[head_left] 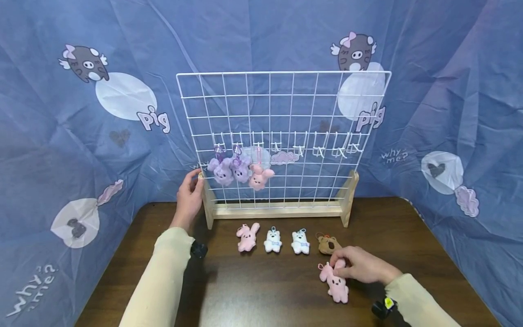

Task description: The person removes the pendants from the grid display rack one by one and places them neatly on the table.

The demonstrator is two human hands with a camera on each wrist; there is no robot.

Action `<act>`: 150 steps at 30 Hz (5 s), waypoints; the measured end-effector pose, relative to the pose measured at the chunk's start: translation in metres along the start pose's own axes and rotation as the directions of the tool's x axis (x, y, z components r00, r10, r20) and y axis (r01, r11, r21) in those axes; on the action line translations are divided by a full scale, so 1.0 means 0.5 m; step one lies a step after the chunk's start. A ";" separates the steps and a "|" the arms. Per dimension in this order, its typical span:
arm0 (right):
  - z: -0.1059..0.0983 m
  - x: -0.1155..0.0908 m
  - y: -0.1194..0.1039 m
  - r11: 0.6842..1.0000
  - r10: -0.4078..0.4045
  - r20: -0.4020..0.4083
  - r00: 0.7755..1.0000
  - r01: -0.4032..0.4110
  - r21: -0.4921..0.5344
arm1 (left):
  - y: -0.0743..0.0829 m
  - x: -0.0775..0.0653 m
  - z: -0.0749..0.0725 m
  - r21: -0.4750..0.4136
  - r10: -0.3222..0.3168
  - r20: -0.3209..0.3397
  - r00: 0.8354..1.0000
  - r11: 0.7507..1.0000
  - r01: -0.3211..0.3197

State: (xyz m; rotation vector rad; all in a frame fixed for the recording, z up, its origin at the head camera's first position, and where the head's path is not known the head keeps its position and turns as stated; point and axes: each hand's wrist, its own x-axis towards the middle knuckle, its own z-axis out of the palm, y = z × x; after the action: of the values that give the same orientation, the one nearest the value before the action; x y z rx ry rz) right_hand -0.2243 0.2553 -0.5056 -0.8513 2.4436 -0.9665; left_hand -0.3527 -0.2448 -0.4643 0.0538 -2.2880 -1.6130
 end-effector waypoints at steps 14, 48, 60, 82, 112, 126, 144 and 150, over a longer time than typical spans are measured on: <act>-0.034 -0.007 -0.002 0.998 0.019 -0.060 0.998 -0.023 -0.058 | -0.002 -0.001 -0.003 0.013 0.023 -0.012 1.000 1.000 -0.023; -0.067 0.195 -0.099 0.996 -0.015 -0.448 0.894 0.054 0.076 | 0.000 -0.004 -0.001 0.000 -0.013 0.008 1.000 1.000 0.013; -0.089 0.300 -0.173 0.974 -0.021 -0.521 0.853 0.134 0.181 | 0.005 -0.004 0.002 -0.004 -0.011 0.002 1.000 1.000 0.011; -0.102 0.410 -0.265 0.961 -0.047 -0.513 0.857 0.180 0.212 | -0.001 -0.001 -0.001 -0.026 -0.001 0.004 1.000 1.000 0.001; -0.090 0.431 -0.290 0.909 0.029 -0.533 0.845 0.200 0.366 | 0.002 -0.003 0.000 -0.017 -0.002 -0.003 1.000 1.000 0.002; -0.093 0.393 -0.292 0.903 -0.037 -0.508 0.861 0.247 0.352 | 0.001 -0.002 -0.001 -0.025 0.016 -0.005 1.000 1.000 -0.016; -0.096 0.362 -0.309 0.868 -0.070 -0.511 0.857 0.304 0.392 | -0.007 -0.003 0.001 0.003 0.021 -0.016 1.000 1.000 -0.021; -0.095 0.351 -0.303 0.871 -0.088 -0.523 0.848 0.320 0.372 | -0.003 -0.003 0.002 0.003 0.031 -0.022 0.999 1.000 -0.031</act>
State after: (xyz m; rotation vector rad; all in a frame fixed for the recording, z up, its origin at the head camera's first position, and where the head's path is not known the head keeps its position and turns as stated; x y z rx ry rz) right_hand -0.3206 0.0752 -0.3861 -0.7829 2.3657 -1.9540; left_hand -0.3517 -0.2443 -0.4663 0.0362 -2.2632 -1.5865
